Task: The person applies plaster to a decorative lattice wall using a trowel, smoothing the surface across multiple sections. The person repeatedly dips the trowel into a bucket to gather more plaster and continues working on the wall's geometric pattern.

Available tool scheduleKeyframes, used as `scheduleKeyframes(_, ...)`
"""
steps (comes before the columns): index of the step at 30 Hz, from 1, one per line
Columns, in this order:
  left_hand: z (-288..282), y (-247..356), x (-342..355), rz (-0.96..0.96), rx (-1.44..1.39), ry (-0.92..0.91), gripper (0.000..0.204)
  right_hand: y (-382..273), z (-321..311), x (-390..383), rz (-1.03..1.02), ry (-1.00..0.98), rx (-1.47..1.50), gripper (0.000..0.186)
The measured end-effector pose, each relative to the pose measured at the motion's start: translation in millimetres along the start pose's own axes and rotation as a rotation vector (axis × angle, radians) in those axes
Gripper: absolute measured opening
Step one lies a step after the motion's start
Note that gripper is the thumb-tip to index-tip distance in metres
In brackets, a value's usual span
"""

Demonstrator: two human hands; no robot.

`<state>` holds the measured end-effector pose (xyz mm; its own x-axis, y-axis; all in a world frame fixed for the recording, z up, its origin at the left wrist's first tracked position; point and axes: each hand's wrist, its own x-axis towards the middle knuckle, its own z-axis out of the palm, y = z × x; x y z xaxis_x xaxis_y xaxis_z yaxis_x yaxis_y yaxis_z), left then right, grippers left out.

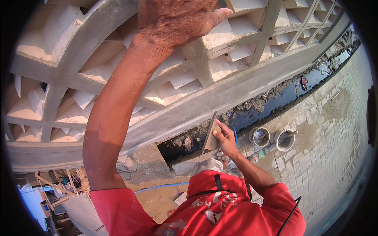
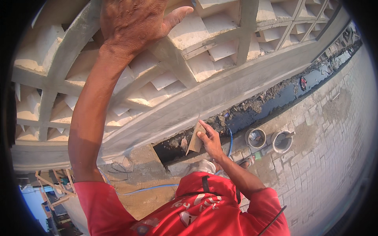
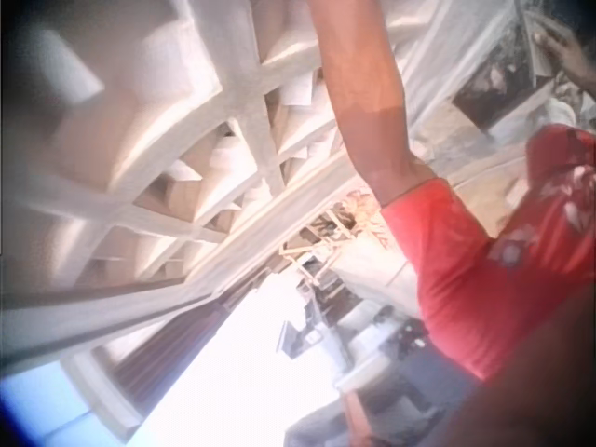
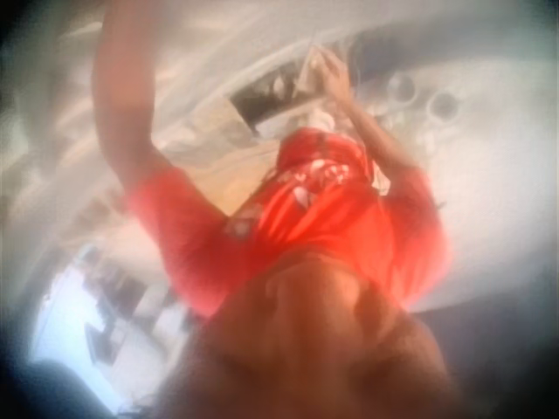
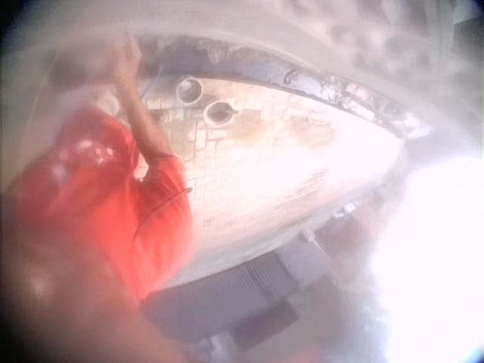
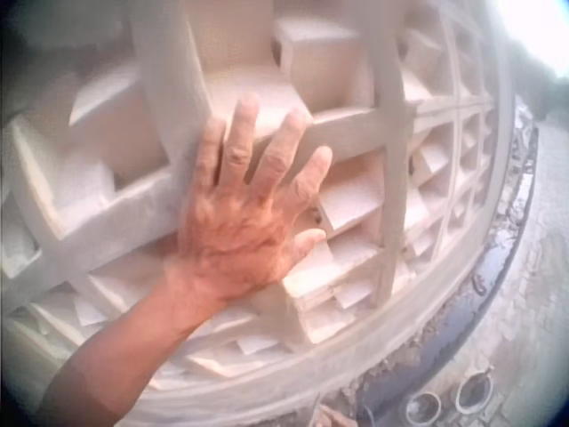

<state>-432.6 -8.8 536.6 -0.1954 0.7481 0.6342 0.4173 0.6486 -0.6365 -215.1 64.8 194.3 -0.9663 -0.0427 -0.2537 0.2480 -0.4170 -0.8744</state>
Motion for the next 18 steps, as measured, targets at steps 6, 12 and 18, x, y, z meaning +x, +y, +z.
scheduleKeyframes(6,4.7,11.1,-44.7,-0.057,0.008,0.423,0.057,48.3,-134.9,-35.1,0.145,0.322,-0.092,0.050)
scheduleKeyframes(12,-33.0,224.5,-302.4,-0.829,-0.867,-0.116,0.048,98.5,-245.8,-92.7,0.308,0.484,-0.245,0.048)
scheduleKeyframes(18,-151.1,520.8,-617.7,-1.410,-0.835,-1.880,0.049,128.9,-319.9,-156.1,0.444,0.563,-0.474,0.049)
